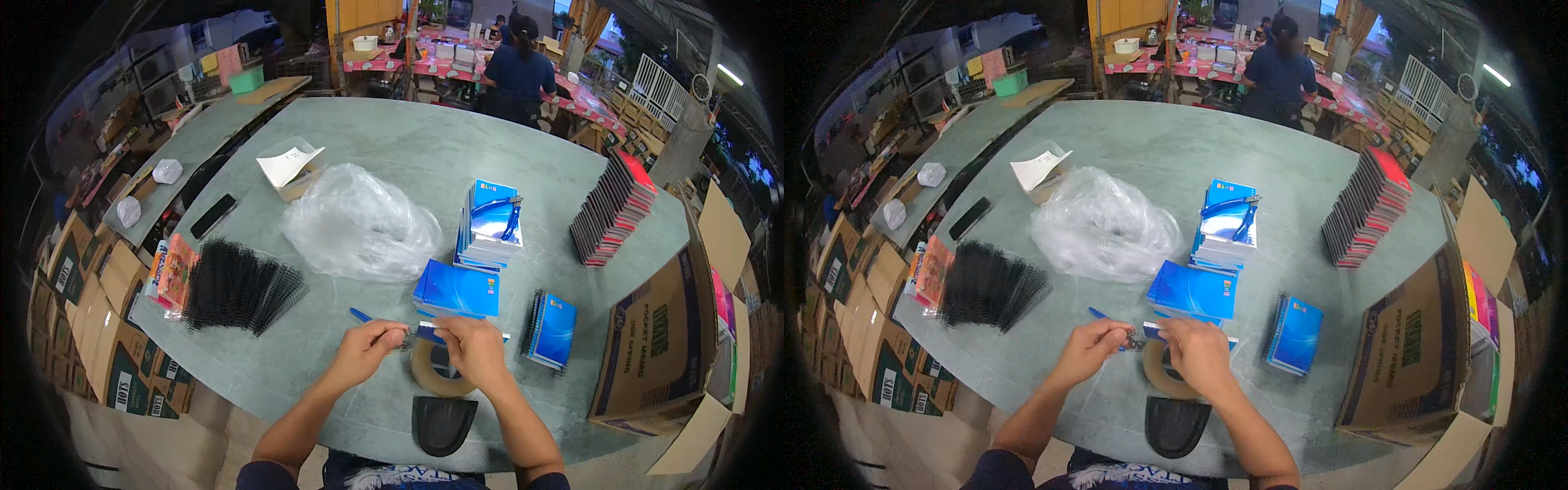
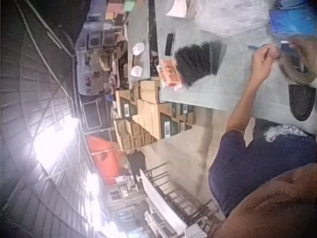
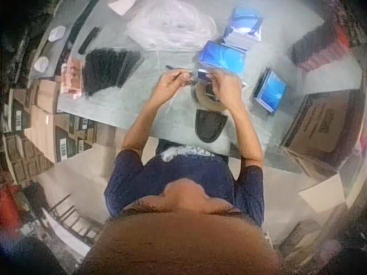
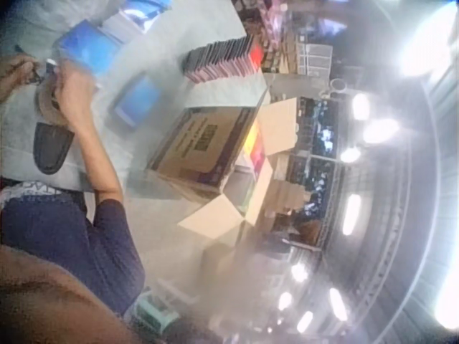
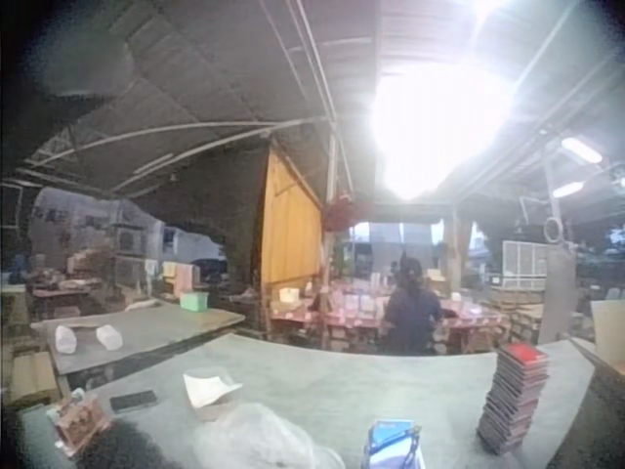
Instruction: The person takes colorful spiral-bound notebooks from a box and places them onto a table, then organizes stacks of notebooks and prepares packaging materials using tape and plastic.
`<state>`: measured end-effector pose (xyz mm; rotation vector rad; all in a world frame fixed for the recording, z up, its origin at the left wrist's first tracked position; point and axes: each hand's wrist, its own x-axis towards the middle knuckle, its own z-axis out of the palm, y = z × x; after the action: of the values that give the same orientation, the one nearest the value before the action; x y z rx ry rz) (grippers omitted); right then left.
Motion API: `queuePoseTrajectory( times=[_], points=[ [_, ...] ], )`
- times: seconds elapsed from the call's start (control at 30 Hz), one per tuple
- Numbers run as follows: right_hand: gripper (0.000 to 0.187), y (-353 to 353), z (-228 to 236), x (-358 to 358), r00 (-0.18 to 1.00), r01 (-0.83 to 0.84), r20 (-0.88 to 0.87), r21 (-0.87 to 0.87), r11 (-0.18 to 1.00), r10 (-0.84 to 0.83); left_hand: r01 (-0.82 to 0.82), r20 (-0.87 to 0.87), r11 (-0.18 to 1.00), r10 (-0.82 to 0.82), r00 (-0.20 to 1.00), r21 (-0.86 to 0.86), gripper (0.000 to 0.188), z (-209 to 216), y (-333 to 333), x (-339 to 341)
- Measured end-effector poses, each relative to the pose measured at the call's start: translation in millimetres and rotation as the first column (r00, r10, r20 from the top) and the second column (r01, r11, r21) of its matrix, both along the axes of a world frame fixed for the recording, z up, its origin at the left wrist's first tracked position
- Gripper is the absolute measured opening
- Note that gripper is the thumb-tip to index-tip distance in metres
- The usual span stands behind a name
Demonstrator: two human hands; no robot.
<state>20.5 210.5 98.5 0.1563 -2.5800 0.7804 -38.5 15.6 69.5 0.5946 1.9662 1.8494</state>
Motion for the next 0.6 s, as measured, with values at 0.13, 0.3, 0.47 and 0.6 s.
queuePoseTrajectory(
  times=[0.13,0.3,0.47,0.6],
  points=[
    [0.012,-2.0,6.2,0.8,0.997,-0.001,0.072,-0.004,1.000,0.001,-0.067,-0.237,0.996,0.051,0.970,-0.059,0.021,1.6,9.9,3.1],
    [0.015,-1.1,8.6,3.2,0.995,-0.032,0.097,-0.036,0.999,0.036,-0.176,-0.277,0.979,0.141,0.951,-0.106,0.017,5.4,17.3,7.7],
    [0.018,-2.0,9.7,3.3,0.993,-0.090,0.072,-0.016,0.996,0.091,-0.230,-0.546,0.967,0.137,0.827,-0.105,0.017,2.4,18.7,4.1],
    [0.016,-5.9,5.6,5.0,0.997,-0.066,0.041,0.074,0.995,0.063,-0.253,-0.653,0.955,0.095,0.751,-0.152,0.021,19.2,19.5,7.4]
  ],
)
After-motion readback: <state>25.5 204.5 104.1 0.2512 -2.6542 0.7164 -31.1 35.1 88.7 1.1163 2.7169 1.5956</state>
